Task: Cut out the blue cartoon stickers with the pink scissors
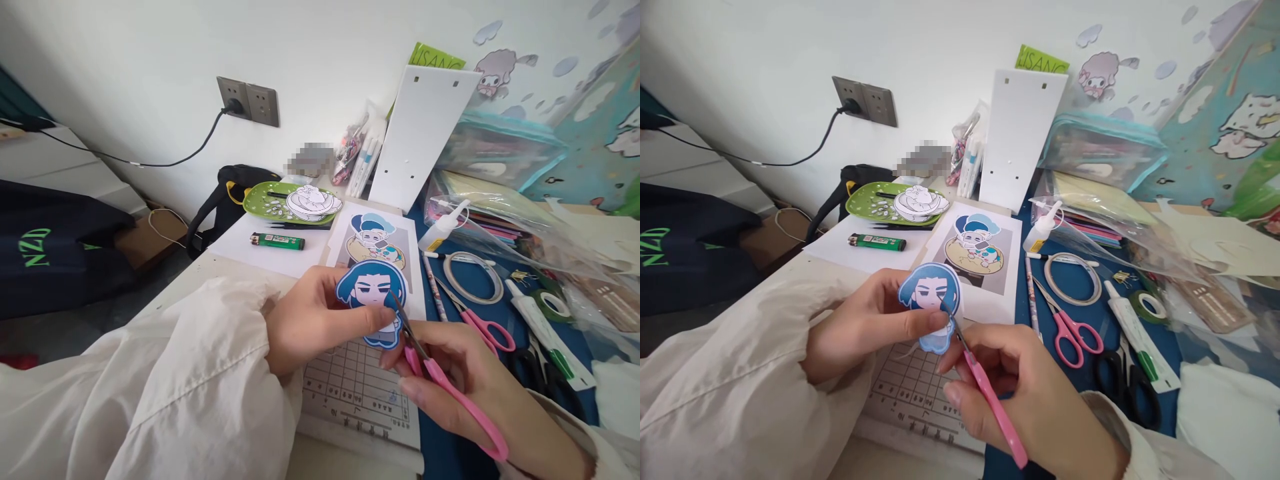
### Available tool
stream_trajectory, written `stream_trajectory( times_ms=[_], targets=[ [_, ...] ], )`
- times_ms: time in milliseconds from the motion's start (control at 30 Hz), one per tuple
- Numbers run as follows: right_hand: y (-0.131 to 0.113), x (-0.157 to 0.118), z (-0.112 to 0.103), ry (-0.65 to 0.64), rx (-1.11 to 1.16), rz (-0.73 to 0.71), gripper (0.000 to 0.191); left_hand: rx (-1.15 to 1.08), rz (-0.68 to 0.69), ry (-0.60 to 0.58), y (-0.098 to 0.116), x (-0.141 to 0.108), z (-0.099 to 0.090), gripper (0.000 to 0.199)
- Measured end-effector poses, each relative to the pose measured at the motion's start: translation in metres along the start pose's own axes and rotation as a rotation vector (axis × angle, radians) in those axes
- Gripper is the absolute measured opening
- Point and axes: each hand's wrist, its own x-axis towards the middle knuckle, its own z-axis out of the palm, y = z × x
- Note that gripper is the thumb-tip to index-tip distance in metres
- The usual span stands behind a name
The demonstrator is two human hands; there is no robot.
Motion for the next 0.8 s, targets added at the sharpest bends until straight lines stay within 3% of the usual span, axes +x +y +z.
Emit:
stream_trajectory(
  times_ms=[267,667,800],
  targets=[
    [-0.0003,0.0002,-0.0011,0.032,-0.065,-0.019,0.012,0.001,-0.028,0.084,0.0009,0.0001,0.004,0.009],
    [0.0042,0.0017,0.0021,0.099,-0.078,-0.012,0.02,0.016,-0.055,0.112,-0.0018,-0.0002,0.0038,0.012],
    [0.0037,0.0013,0.0017,0.098,-0.061,0.0,0.015,-0.01,-0.037,0.122,-0.0015,-0.0001,0.003,0.01]
  ],
)
